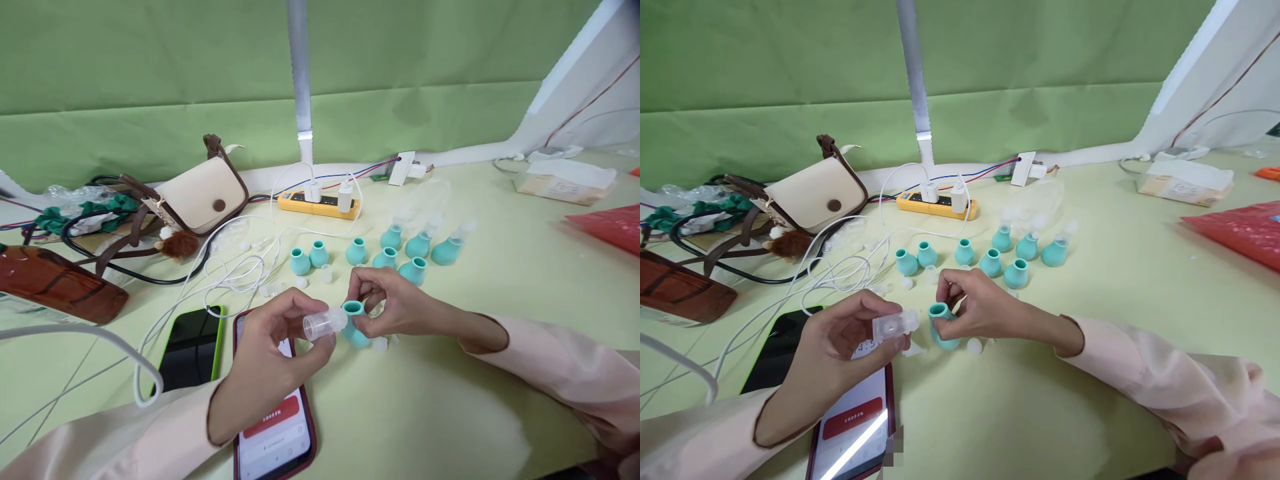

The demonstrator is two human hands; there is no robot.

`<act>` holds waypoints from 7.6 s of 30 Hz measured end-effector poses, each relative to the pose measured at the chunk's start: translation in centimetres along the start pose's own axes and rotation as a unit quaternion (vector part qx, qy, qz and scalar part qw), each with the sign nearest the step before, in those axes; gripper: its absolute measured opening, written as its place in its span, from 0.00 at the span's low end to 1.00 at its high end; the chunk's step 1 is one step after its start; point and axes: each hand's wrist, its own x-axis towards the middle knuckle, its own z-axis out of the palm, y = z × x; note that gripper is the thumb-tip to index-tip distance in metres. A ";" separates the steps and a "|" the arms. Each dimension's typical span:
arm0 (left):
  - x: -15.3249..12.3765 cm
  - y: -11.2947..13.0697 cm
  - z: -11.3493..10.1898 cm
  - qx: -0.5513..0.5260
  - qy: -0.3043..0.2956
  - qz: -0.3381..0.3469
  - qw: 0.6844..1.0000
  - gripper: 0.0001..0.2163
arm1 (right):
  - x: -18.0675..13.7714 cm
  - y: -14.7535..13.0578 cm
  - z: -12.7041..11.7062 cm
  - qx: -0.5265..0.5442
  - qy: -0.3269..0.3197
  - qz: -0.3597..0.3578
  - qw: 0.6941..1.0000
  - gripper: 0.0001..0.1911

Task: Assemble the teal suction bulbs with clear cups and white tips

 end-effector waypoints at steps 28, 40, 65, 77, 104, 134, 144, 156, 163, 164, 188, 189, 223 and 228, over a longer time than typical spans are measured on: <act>0.1 0.0 -0.2 -0.097 0.019 -0.003 0.995 0.08 | -1.9 -2.1 0.5 -0.094 0.086 -0.266 0.955 0.12; 0.0 0.1 -1.1 0.022 -0.113 -0.001 0.993 0.04 | -2.7 -2.3 0.3 -0.143 0.073 -0.267 0.950 0.13; 0.5 1.1 -1.3 0.114 -0.209 -0.030 0.971 0.10 | -2.5 -2.4 -0.1 -0.303 0.070 -0.353 0.882 0.09; -0.7 1.4 -1.9 0.304 -0.166 0.186 0.920 0.07 | -2.8 -2.6 0.0 -0.177 0.027 -0.256 0.950 0.15; -0.3 0.3 -2.2 0.502 -0.061 0.597 0.623 0.13 | -3.4 -3.4 -0.1 -0.074 -0.033 -0.181 0.980 0.19; 1.2 -1.1 -0.9 0.458 -0.184 0.192 0.848 0.17 | -1.9 -2.3 -0.1 -0.184 0.164 -0.245 0.938 0.11; 0.8 -3.3 0.4 0.530 -0.202 0.222 0.794 0.10 | -2.2 -2.2 0.2 -0.181 0.170 -0.252 0.935 0.13; 0.9 0.7 -1.9 -0.047 0.004 0.053 0.998 0.05 | -2.2 -2.4 0.2 -0.151 0.160 -0.253 0.942 0.11; 0.9 0.5 -1.8 -0.187 0.019 -0.016 0.982 0.04 | -2.4 -2.3 0.1 -0.168 0.185 -0.268 0.930 0.11; 0.9 0.5 -1.9 -0.196 0.020 -0.019 0.980 0.04 | -2.4 -2.3 0.1 -0.168 0.188 -0.269 0.930 0.11; 1.1 0.4 -1.5 -0.145 -0.009 -0.033 0.989 0.06 | -3.0 -2.2 0.3 -0.424 0.226 -0.347 0.805 0.13; 1.1 0.4 -1.5 -0.146 -0.017 -0.029 0.989 0.06 | -3.1 -2.2 0.4 -0.408 0.226 -0.335 0.819 0.13; -0.4 1.5 -1.8 -0.074 -0.028 0.043 0.996 0.09 | -3.5 -4.2 -0.1 0.232 -0.088 0.044 0.968 0.09; -0.1 1.1 -1.6 -0.083 -0.011 0.035 0.996 0.06 | -3.2 -4.3 0.2 0.290 -0.112 0.074 0.947 0.12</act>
